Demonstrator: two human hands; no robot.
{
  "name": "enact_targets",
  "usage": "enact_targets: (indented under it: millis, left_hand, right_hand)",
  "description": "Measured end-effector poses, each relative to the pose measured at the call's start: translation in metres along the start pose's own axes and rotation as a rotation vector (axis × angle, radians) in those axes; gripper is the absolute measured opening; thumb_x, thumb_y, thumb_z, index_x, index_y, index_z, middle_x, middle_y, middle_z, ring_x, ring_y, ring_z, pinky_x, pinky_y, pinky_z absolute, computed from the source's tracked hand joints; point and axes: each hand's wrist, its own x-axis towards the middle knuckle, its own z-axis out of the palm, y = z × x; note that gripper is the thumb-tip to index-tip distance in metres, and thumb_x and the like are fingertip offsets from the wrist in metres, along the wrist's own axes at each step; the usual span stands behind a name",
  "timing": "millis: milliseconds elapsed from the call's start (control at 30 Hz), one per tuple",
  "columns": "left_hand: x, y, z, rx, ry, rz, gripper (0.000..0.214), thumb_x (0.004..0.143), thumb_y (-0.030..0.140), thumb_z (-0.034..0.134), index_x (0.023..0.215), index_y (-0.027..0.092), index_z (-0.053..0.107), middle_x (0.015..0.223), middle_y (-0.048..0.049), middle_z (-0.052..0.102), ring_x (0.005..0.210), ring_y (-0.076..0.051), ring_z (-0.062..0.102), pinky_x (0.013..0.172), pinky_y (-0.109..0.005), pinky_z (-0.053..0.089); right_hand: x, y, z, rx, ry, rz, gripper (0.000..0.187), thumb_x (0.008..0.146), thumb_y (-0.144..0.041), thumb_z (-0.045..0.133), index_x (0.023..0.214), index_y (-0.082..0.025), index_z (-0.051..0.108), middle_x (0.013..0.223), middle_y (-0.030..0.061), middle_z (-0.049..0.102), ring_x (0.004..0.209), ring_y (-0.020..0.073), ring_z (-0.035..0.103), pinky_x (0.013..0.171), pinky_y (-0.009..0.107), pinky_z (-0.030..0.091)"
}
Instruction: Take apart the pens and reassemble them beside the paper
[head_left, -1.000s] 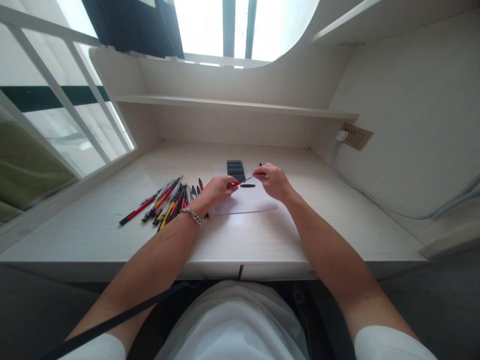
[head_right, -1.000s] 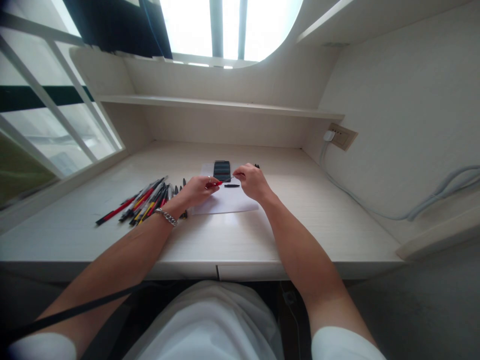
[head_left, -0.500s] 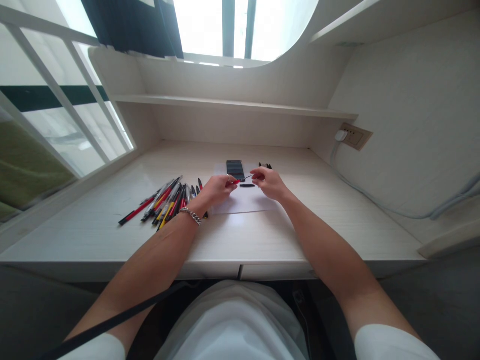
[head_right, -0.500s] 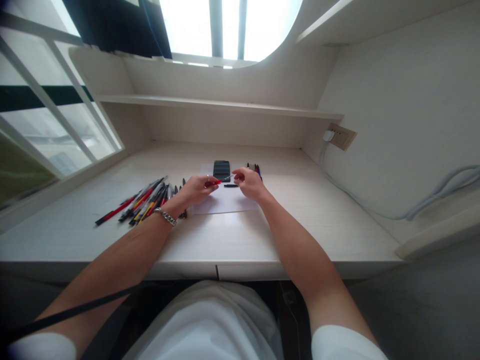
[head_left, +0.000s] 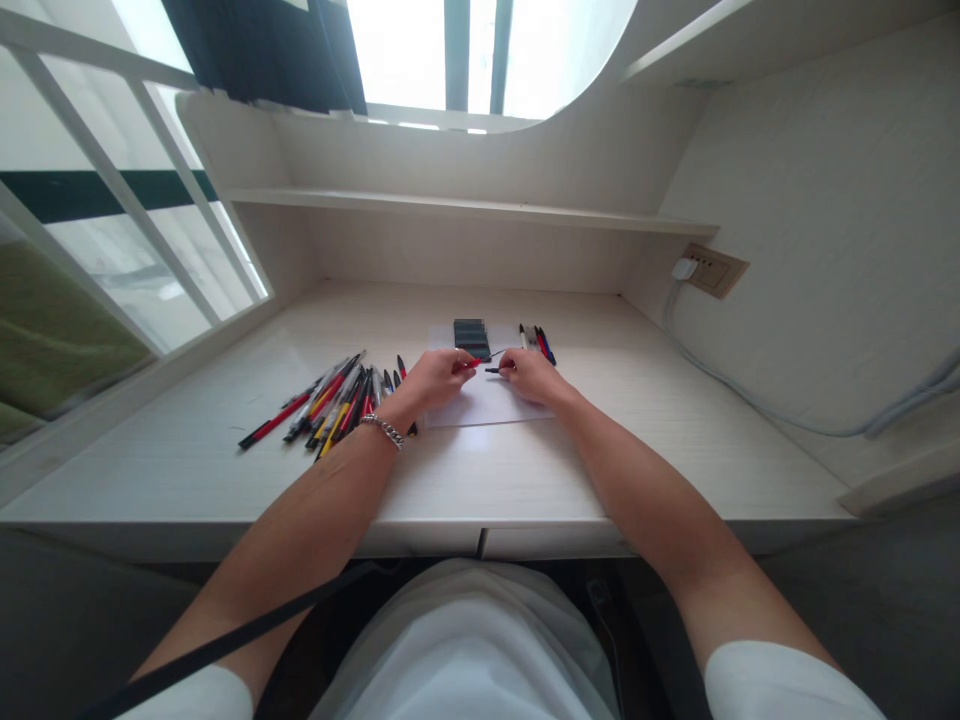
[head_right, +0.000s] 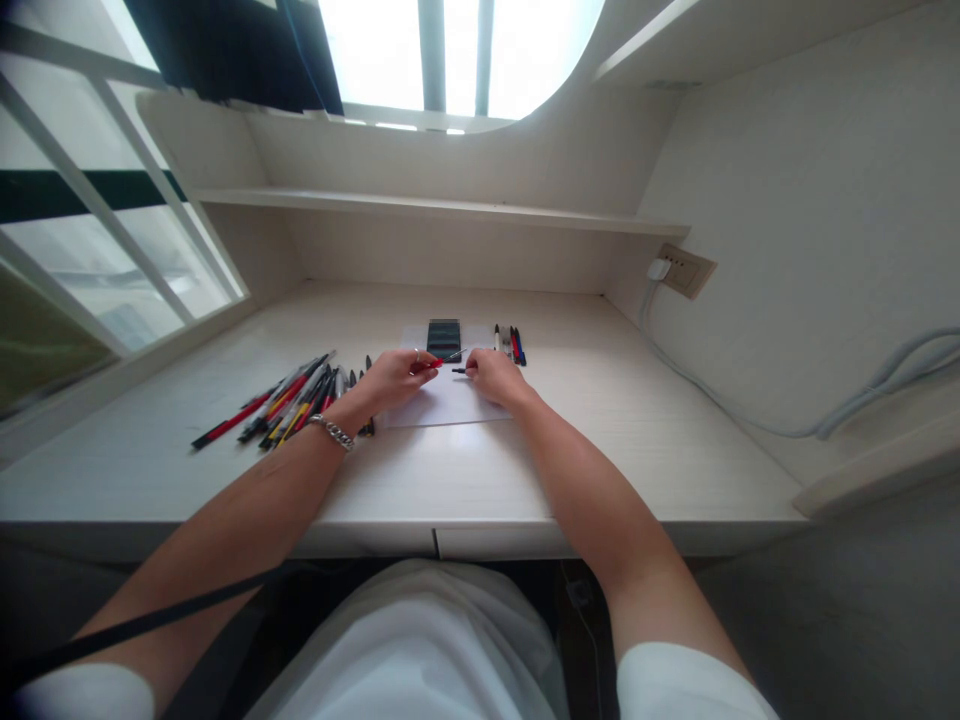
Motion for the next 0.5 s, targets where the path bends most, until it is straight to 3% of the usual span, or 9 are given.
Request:
enact_targets:
  millis: [267,500]
  left_hand:
    - [-0.001,0.000,-0.001,0.014,-0.003,-0.024,0.027,0.083,0.035,0.057,0.096,0.018,0.074,0.077,-0.0052,0.070,0.070,-0.017,0.059,0.064,-0.027,0.041]
    - [-0.001,-0.002,-0.001,0.016,-0.011,-0.028,0.027,0.083,0.036,0.057,0.097,0.019,0.074,0.078,-0.0046,0.070,0.069,-0.017,0.059,0.062,-0.026,0.041]
  right_hand:
    - [-0.007,0.011,-0.044,0.165,0.164,-0.021,0.019,0.083,-0.014,0.060,0.094,-0.021,0.074,0.089,0.0038,0.073,0.080,0.0174,0.063,0.073,0.028,0.045]
    - [-0.010,0.004,-0.050,0.118,0.181,-0.073,0.021,0.083,-0.015,0.059,0.093,-0.023,0.075,0.091,0.0040,0.072,0.083,0.0185,0.062,0.075,0.030,0.045]
